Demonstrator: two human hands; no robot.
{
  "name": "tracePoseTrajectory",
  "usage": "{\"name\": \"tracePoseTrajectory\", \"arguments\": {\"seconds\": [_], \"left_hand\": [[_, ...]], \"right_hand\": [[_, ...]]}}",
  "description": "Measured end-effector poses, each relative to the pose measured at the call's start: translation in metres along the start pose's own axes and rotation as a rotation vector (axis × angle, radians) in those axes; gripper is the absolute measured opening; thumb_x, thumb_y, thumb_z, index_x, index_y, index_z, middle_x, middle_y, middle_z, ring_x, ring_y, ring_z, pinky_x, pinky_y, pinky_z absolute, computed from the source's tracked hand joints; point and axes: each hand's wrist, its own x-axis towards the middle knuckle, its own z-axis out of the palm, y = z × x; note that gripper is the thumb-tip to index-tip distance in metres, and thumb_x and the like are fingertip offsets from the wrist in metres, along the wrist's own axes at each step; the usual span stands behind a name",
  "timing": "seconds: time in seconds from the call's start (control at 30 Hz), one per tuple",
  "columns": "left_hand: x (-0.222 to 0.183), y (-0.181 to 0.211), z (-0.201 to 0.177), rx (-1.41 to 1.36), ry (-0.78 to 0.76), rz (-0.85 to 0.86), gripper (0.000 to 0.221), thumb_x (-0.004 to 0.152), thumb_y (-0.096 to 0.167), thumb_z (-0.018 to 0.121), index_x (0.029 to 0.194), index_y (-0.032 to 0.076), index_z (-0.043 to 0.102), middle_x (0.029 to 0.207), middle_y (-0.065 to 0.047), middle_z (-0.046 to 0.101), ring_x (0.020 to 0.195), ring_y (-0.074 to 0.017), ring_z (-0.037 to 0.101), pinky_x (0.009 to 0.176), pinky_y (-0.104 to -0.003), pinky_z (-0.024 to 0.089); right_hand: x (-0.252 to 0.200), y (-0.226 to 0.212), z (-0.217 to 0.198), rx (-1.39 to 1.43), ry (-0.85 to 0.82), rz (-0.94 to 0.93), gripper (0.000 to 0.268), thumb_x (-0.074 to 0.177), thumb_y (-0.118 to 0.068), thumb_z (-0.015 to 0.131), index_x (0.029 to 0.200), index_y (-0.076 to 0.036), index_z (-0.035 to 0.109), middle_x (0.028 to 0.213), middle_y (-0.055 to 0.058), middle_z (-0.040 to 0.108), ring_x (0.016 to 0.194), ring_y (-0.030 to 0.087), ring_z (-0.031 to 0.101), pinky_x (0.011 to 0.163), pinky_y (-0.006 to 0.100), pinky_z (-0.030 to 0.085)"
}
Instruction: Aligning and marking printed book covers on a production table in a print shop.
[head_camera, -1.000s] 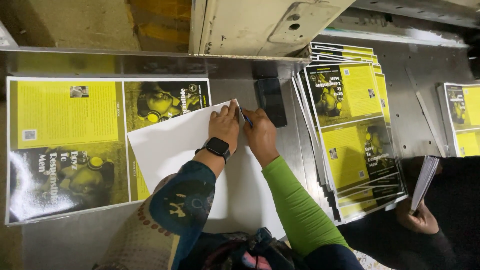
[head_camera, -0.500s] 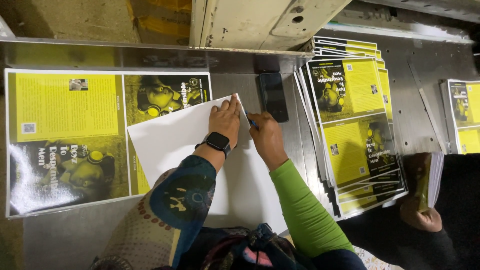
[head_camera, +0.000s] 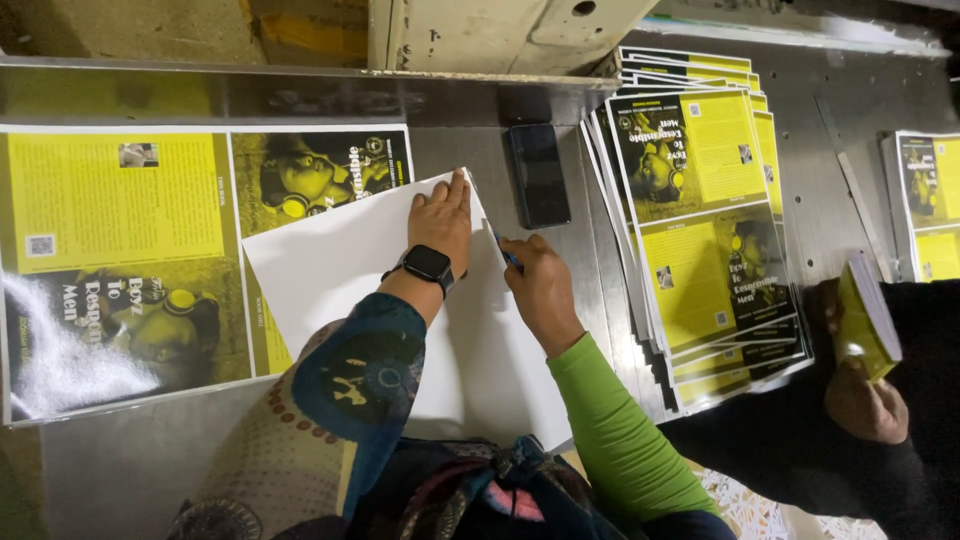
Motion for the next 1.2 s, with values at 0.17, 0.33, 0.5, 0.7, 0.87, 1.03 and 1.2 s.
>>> {"name": "tracePoseTrajectory", "arguments": {"seconds": [0.17,0.33,0.5,0.7,0.87,1.03,1.2], "left_hand": [[0.004,-0.001,0.006,-0.006,0.012,-0.002,0.097,0.066,0.006,0.072,0.15,0.001,0.024,0.161,-0.01,0.015,0.131,-0.0238,0.027,0.094,-0.04,0.03],[0.005,-0.001,0.006,-0.006,0.007,-0.005,0.102,0.064,0.013,0.078,0.15,0.001,0.025,0.16,-0.01,0.016,0.131,-0.0236,0.027,0.096,-0.039,0.03],[0.007,-0.001,0.006,-0.001,-0.012,-0.012,0.105,0.063,0.016,0.081,0.151,0.003,0.024,0.161,-0.009,0.015,0.133,-0.023,0.026,0.097,-0.039,0.03],[0.002,-0.002,-0.005,-0.001,-0.053,-0.008,0.117,0.059,0.035,0.091,0.15,0.003,0.025,0.16,-0.011,0.017,0.134,-0.0249,0.026,0.103,-0.042,0.029],[0.005,-0.024,-0.005,-0.176,0.126,-0.034,0.11,0.053,0.042,0.092,0.145,0.011,0.04,0.134,-0.012,0.044,0.125,-0.0304,0.035,0.11,-0.054,0.016],[0.018,-0.035,0.009,-0.414,0.281,-0.096,0.065,0.071,0.021,0.084,0.128,0.008,0.054,0.116,-0.011,0.048,0.113,-0.0324,0.048,0.097,-0.048,0.037],[0.017,-0.036,0.003,-0.722,0.395,-0.046,0.013,0.087,0.02,0.071,0.099,0.015,0.073,0.097,-0.005,0.057,0.096,-0.0301,0.062,0.086,-0.04,0.05]], "right_hand": [[-0.013,0.003,-0.003,-0.007,-0.021,0.04,0.034,0.076,-0.001,0.063,0.108,-0.008,0.073,0.075,0.01,0.059,0.066,0.03,0.063,0.057,0.038,0.05],[-0.028,-0.003,-0.013,-0.035,-0.054,0.069,0.034,0.077,-0.002,0.062,0.109,-0.009,0.073,0.075,0.009,0.059,0.064,0.029,0.064,0.055,0.036,0.05],[-0.044,-0.002,-0.022,-0.042,-0.059,0.076,0.032,0.079,-0.001,0.063,0.108,-0.008,0.074,0.074,0.01,0.06,0.063,0.029,0.064,0.054,0.035,0.05],[-0.069,-0.006,-0.05,-0.092,-0.146,0.105,0.033,0.079,0.0,0.064,0.109,-0.011,0.073,0.076,0.009,0.06,0.066,0.027,0.065,0.055,0.034,0.052],[-0.083,-0.022,-0.079,0.099,-0.029,0.292,0.036,0.083,0.003,0.062,0.118,-0.003,0.066,0.084,0.017,0.063,0.075,0.027,0.067,0.058,0.034,0.055],[-0.07,-0.002,-0.038,0.668,0.118,0.471,0.024,0.088,-0.004,0.062,0.112,-0.001,0.065,0.084,0.014,0.063,0.073,0.021,0.064,0.057,0.03,0.057],[-0.034,0.004,-0.005,0.868,0.225,0.457,0.024,0.081,-0.006,0.072,0.105,-0.004,0.069,0.072,0.008,0.061,0.057,0.012,0.056,0.045,0.024,0.048]]}}
